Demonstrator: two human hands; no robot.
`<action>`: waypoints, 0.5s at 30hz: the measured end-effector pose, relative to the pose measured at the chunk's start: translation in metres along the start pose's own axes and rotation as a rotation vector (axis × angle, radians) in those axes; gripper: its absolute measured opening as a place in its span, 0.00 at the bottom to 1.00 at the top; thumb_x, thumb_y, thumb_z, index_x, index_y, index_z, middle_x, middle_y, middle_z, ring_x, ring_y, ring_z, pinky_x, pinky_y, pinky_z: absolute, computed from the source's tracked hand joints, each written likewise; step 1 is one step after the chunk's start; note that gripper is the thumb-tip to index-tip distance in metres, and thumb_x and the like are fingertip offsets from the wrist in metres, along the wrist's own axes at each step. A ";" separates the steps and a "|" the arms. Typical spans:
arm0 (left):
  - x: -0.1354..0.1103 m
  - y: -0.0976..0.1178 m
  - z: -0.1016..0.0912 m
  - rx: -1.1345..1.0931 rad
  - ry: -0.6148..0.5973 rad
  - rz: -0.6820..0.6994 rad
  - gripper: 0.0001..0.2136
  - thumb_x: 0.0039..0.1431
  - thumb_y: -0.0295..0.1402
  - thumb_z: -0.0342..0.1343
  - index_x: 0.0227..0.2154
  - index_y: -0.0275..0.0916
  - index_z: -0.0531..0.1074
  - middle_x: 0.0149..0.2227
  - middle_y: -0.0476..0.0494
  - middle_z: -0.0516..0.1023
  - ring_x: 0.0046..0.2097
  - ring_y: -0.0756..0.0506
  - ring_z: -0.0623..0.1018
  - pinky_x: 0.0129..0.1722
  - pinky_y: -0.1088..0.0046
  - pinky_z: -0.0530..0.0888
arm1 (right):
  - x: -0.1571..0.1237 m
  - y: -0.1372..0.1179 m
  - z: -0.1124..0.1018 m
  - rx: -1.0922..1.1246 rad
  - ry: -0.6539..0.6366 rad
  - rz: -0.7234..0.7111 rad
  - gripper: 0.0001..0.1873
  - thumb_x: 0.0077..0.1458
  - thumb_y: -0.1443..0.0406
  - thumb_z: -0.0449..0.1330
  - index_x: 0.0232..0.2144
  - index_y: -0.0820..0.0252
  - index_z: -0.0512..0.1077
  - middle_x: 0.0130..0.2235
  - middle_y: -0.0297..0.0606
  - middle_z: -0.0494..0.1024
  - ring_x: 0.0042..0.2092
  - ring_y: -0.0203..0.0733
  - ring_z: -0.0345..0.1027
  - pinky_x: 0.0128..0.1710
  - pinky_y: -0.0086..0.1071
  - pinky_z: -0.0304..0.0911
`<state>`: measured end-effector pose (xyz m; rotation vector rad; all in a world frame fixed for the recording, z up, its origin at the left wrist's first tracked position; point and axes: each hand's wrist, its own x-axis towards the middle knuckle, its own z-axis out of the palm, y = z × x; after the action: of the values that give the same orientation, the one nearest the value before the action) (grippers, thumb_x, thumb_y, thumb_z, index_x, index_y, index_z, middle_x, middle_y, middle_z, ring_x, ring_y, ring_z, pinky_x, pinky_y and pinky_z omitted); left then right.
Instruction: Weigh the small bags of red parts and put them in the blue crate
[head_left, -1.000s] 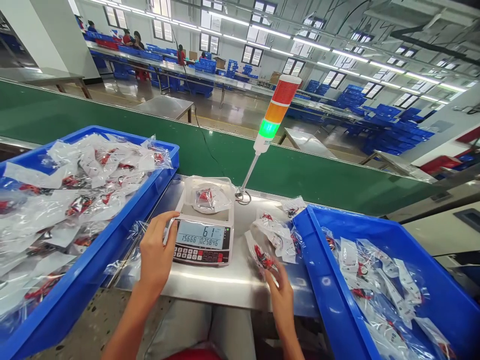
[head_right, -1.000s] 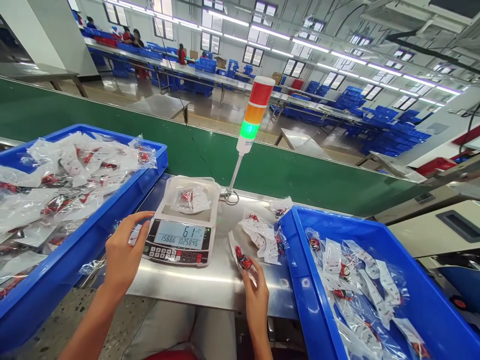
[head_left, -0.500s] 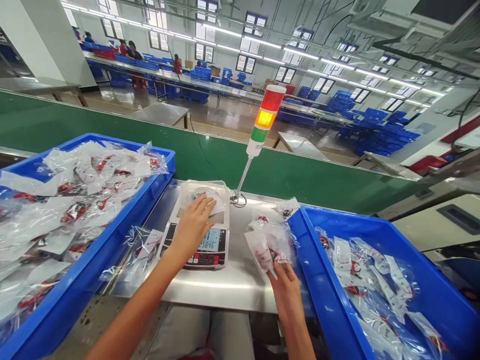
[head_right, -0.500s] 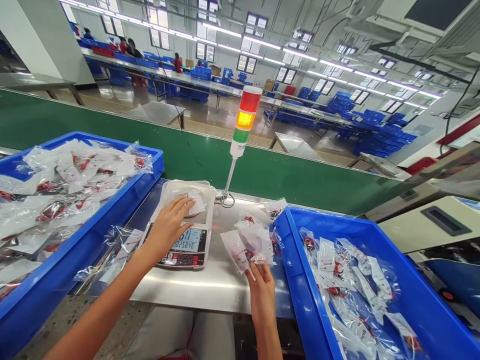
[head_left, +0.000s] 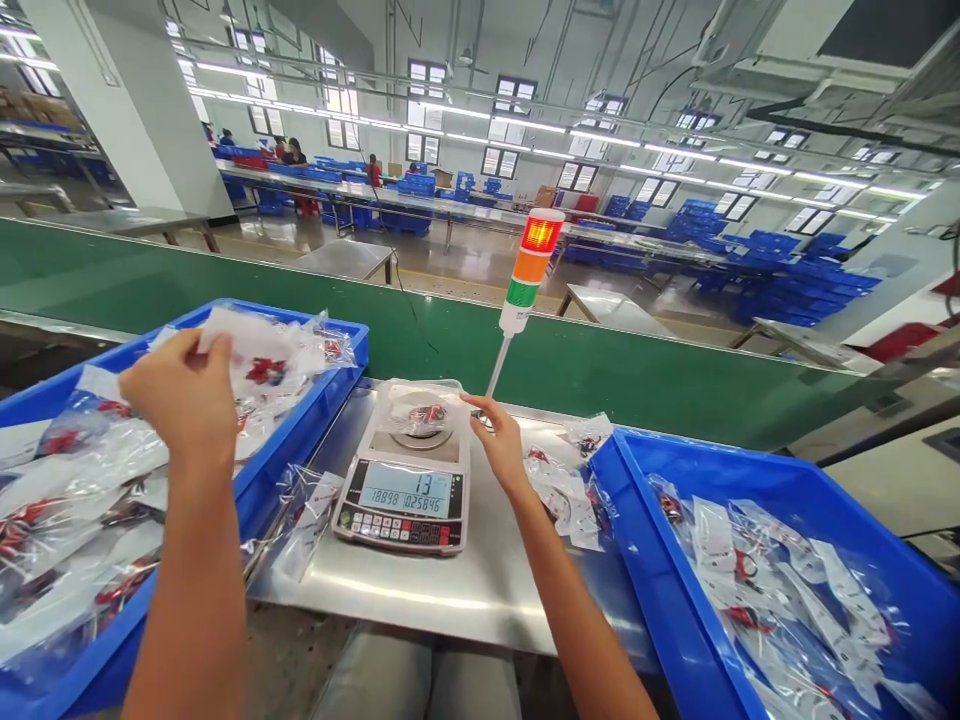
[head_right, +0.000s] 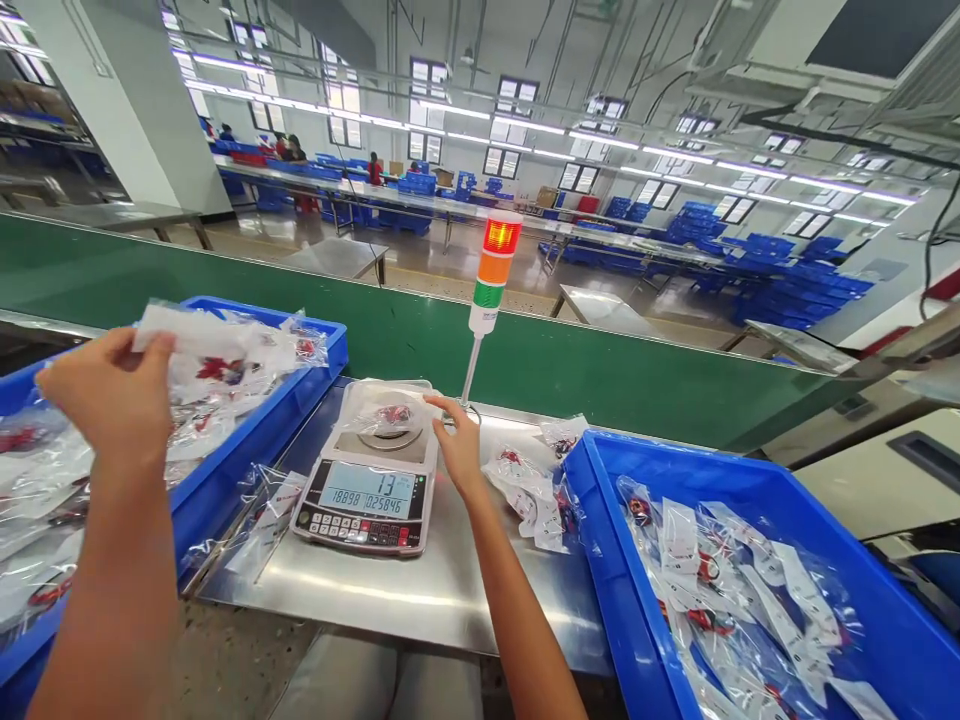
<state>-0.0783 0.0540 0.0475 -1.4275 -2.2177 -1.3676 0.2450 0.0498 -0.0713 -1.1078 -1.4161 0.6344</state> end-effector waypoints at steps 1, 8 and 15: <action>-0.003 -0.010 -0.007 0.015 0.009 0.015 0.19 0.66 0.44 0.47 0.46 0.35 0.74 0.50 0.42 0.80 0.55 0.36 0.76 0.56 0.47 0.68 | -0.007 0.005 -0.007 -0.045 0.049 0.013 0.16 0.56 0.65 0.55 0.45 0.56 0.77 0.51 0.41 0.81 0.55 0.46 0.72 0.59 0.44 0.61; -0.052 -0.030 0.000 -0.053 -0.099 0.257 0.23 0.70 0.49 0.42 0.59 0.40 0.64 0.62 0.43 0.69 0.67 0.36 0.64 0.65 0.47 0.62 | -0.090 0.067 -0.079 -0.814 0.212 0.213 0.22 0.60 0.54 0.53 0.48 0.58 0.77 0.53 0.51 0.78 0.61 0.62 0.62 0.60 0.63 0.51; -0.109 -0.008 0.040 -0.267 -0.326 0.428 0.19 0.68 0.43 0.46 0.51 0.36 0.72 0.55 0.34 0.75 0.60 0.35 0.73 0.62 0.50 0.68 | -0.146 0.106 -0.109 -1.066 0.122 0.216 0.24 0.62 0.63 0.47 0.57 0.58 0.69 0.61 0.48 0.71 0.61 0.55 0.63 0.61 0.51 0.56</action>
<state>-0.0147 0.0147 -0.0416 -2.2014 -1.7738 -1.3893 0.3599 -0.0609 -0.2095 -2.0999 -1.5490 -0.1169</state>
